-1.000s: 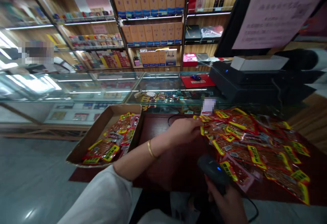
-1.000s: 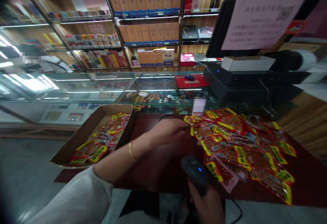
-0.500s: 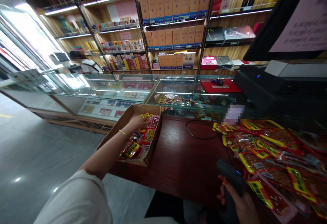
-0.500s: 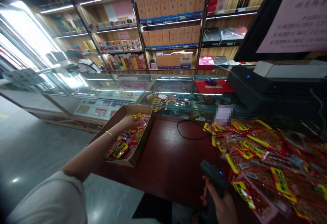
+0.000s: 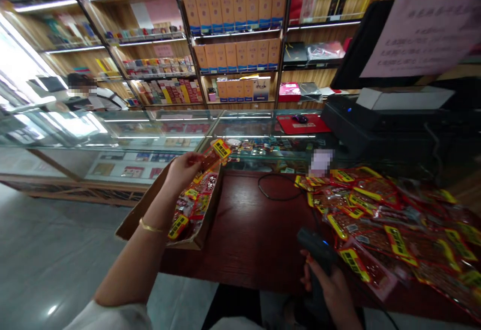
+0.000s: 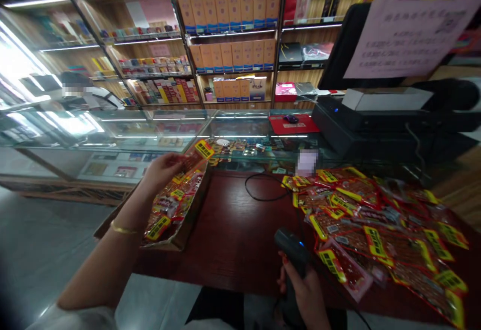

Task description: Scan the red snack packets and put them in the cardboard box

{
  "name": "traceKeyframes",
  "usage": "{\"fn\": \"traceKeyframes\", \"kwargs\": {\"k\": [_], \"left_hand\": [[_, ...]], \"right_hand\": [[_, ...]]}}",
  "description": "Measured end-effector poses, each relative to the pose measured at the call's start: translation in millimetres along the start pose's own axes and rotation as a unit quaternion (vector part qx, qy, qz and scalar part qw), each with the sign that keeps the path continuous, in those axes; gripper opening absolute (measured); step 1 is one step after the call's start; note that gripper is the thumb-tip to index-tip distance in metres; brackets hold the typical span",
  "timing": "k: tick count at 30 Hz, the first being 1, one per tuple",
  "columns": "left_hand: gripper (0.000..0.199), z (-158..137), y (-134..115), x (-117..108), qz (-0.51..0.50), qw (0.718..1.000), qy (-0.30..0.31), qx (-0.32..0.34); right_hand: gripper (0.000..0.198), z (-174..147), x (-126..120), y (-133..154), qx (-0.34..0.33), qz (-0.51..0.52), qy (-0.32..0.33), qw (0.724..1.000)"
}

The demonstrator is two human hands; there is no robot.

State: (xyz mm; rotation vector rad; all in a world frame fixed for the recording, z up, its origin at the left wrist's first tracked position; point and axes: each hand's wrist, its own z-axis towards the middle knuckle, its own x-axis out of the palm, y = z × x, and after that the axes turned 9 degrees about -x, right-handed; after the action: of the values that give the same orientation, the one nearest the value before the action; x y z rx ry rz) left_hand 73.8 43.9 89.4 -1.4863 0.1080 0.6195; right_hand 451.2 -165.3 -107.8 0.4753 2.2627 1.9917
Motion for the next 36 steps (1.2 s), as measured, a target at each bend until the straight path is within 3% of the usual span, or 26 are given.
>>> {"fn": "traceKeyframes", "kwargs": {"k": [3, 5, 7, 10, 12, 13, 15, 18, 22, 26, 28, 33, 36], "left_hand": [[0.030, -33.6, -19.1, 40.4, -0.224, 0.971, 0.083, -0.009], [0.023, -56.3, -22.3, 85.0, -0.347, 0.921, 0.169, -0.059], [0.021, -73.5, -17.5, 134.0, -0.406, 0.861, 0.268, -0.151], [0.047, -84.2, -1.3, 191.7, -0.446, 0.757, 0.370, -0.301], [0.069, -83.7, 10.7, 210.2, -0.476, 0.707, 0.396, -0.342], [0.073, -82.2, 16.2, 213.5, -0.490, 0.696, 0.400, -0.340], [0.059, -78.7, 25.4, 212.1, -0.502, 0.699, 0.400, -0.316], [0.031, -73.9, 35.5, 204.8, -0.496, 0.727, 0.379, -0.285], [0.041, -71.4, 45.4, 213.0, -0.479, 0.763, 0.336, -0.274], [0.048, -76.9, 52.1, 235.0, -0.470, 0.792, 0.252, -0.297], [0.049, -80.7, 53.4, 241.3, -0.475, 0.783, 0.239, -0.324], [0.047, -86.1, 51.4, 239.3, -0.531, 0.719, 0.281, -0.350], [0.050, -87.0, 49.9, 236.5, -0.551, 0.708, 0.286, -0.336]], "right_hand": [[0.063, 2.3, 4.2, 1.2, -0.005, 0.003, 0.022, 1.000], [0.065, 4.1, 5.7, 1.4, -0.002, -0.004, 0.021, 1.000], [0.066, 4.2, 6.6, 1.6, -0.006, -0.016, 0.013, 1.000], [0.063, 0.6, 8.2, 3.2, -0.019, -0.048, 0.017, 0.999], [0.058, -2.7, 9.4, 4.9, -0.033, -0.070, 0.018, 0.997], [0.057, -4.0, 9.9, 5.7, -0.038, -0.077, 0.019, 0.996], [0.057, -5.2, 10.9, 7.1, -0.043, -0.083, 0.017, 0.995], [0.059, -3.8, 12.8, 9.3, -0.033, -0.084, 0.018, 0.996], [0.062, -2.5, 16.4, 15.1, -0.008, -0.067, 0.012, 0.998], [0.059, -6.0, 17.7, 19.7, 0.007, -0.065, -0.008, 0.998], [0.057, -8.3, 17.0, 20.5, 0.005, -0.079, -0.015, 0.997], [0.054, -12.8, 17.4, 29.5, -0.046, -0.158, -0.054, 0.985], [0.053, -16.1, 20.3, 42.2, -0.069, -0.206, -0.063, 0.974]]}}
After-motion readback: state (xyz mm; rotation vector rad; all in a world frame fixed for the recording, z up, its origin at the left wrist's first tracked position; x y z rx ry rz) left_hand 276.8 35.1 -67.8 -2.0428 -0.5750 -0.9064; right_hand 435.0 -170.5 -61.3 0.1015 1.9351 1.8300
